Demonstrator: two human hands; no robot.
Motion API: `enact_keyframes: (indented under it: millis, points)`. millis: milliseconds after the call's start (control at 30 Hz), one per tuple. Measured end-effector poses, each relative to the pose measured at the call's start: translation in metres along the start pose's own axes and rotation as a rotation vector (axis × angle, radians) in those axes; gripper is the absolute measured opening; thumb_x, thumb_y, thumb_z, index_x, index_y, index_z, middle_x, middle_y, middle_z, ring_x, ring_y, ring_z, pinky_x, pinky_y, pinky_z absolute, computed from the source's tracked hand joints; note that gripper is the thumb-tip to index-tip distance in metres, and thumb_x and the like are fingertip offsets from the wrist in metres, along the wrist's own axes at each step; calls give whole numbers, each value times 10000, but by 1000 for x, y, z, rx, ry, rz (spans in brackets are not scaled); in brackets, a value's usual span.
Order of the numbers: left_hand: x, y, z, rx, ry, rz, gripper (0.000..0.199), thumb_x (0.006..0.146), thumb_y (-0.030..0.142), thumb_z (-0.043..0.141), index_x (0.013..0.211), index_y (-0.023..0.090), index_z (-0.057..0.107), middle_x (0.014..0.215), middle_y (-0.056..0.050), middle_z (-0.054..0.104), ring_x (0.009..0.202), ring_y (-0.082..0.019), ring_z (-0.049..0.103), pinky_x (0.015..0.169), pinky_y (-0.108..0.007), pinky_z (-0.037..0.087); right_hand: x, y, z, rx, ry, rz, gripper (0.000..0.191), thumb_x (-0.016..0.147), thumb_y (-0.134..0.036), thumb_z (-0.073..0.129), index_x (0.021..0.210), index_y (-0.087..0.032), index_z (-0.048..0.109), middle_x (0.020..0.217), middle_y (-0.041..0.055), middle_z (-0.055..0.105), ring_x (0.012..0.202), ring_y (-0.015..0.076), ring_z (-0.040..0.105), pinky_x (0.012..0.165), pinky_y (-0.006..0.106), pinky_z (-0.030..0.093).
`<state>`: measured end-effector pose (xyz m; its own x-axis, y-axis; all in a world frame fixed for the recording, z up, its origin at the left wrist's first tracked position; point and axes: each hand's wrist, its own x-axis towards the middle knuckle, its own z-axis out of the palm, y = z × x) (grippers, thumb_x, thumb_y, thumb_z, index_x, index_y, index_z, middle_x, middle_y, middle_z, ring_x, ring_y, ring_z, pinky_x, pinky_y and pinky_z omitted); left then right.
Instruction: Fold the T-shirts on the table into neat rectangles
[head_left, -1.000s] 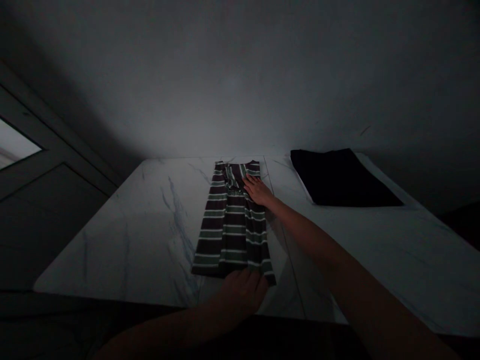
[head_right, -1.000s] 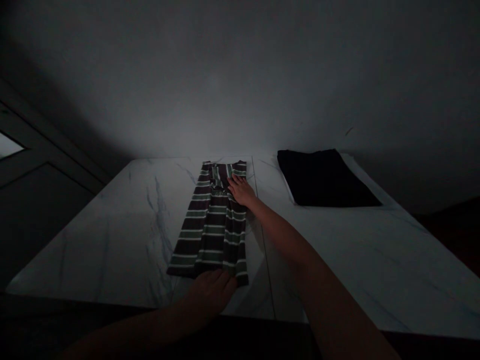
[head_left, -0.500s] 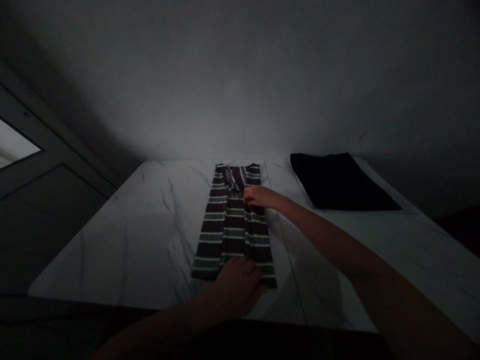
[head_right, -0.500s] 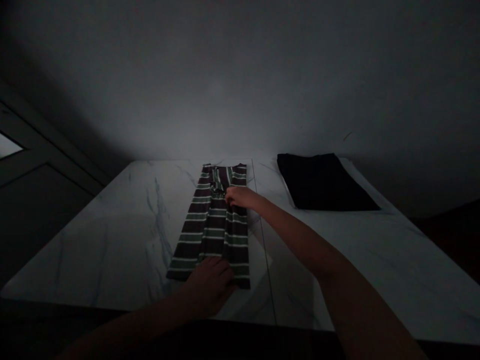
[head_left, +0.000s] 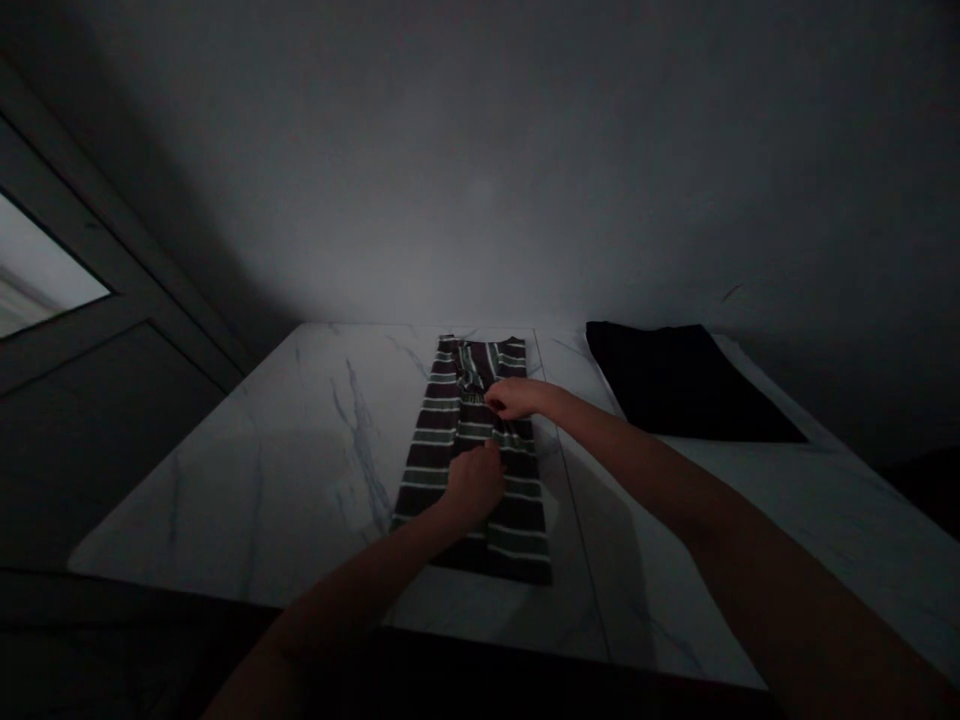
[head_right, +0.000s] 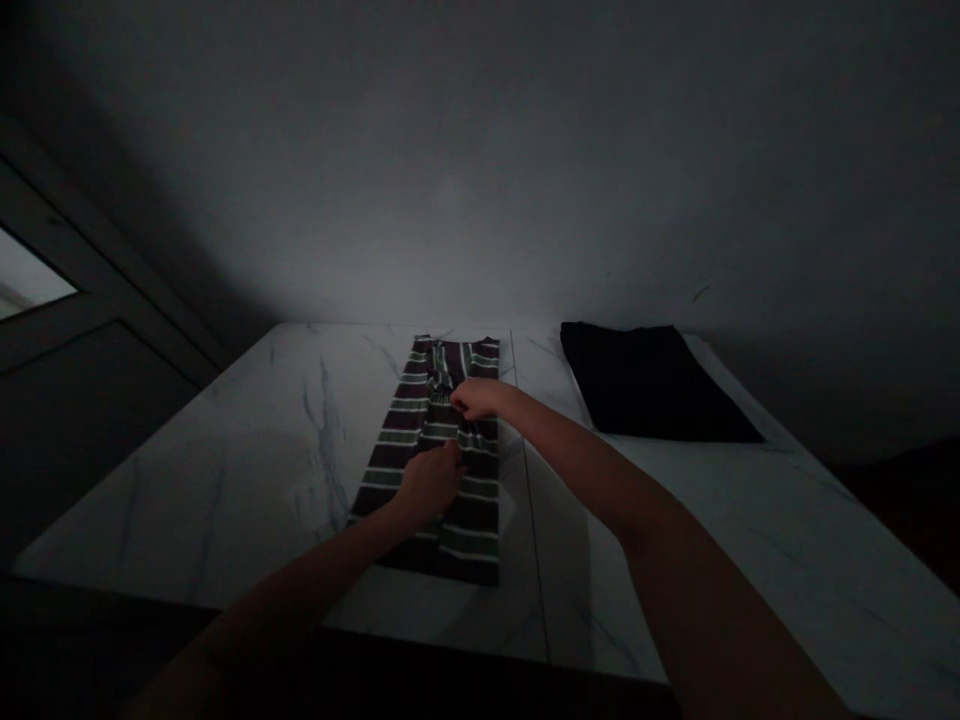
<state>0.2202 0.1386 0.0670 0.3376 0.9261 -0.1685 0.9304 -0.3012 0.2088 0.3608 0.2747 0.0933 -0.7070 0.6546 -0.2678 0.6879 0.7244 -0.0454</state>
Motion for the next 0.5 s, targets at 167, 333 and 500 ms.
enact_keyframes:
  millis: [167, 333, 500]
  points:
    - [6, -11, -1, -78, -28, -1, 199, 939, 291, 525, 1056, 169, 631, 1054, -91, 725, 1026, -234, 681, 865, -332, 517, 0, -5, -4, -71, -17, 12, 210, 754, -57, 615, 863, -171, 754, 893, 67, 744, 780, 180, 644, 637, 260, 392]
    - [8, -13, 2, -119, -6, -3, 187, 932, 272, 512, 1025, 183, 647, 1026, -84, 731, 993, -233, 688, 858, -336, 515, -1, -6, 1, -67, 11, 31, 155, 733, -101, 649, 829, -189, 732, 905, 62, 732, 772, 184, 638, 597, 258, 361]
    - [7, -16, -1, -170, 7, 22, 169, 928, 267, 508, 1014, 198, 635, 1001, -65, 735, 969, -222, 694, 828, -320, 512, -4, 4, 0, 65, 89, 0, 128, 740, -102, 624, 815, -183, 687, 843, 30, 708, 730, 155, 598, 598, 242, 351]
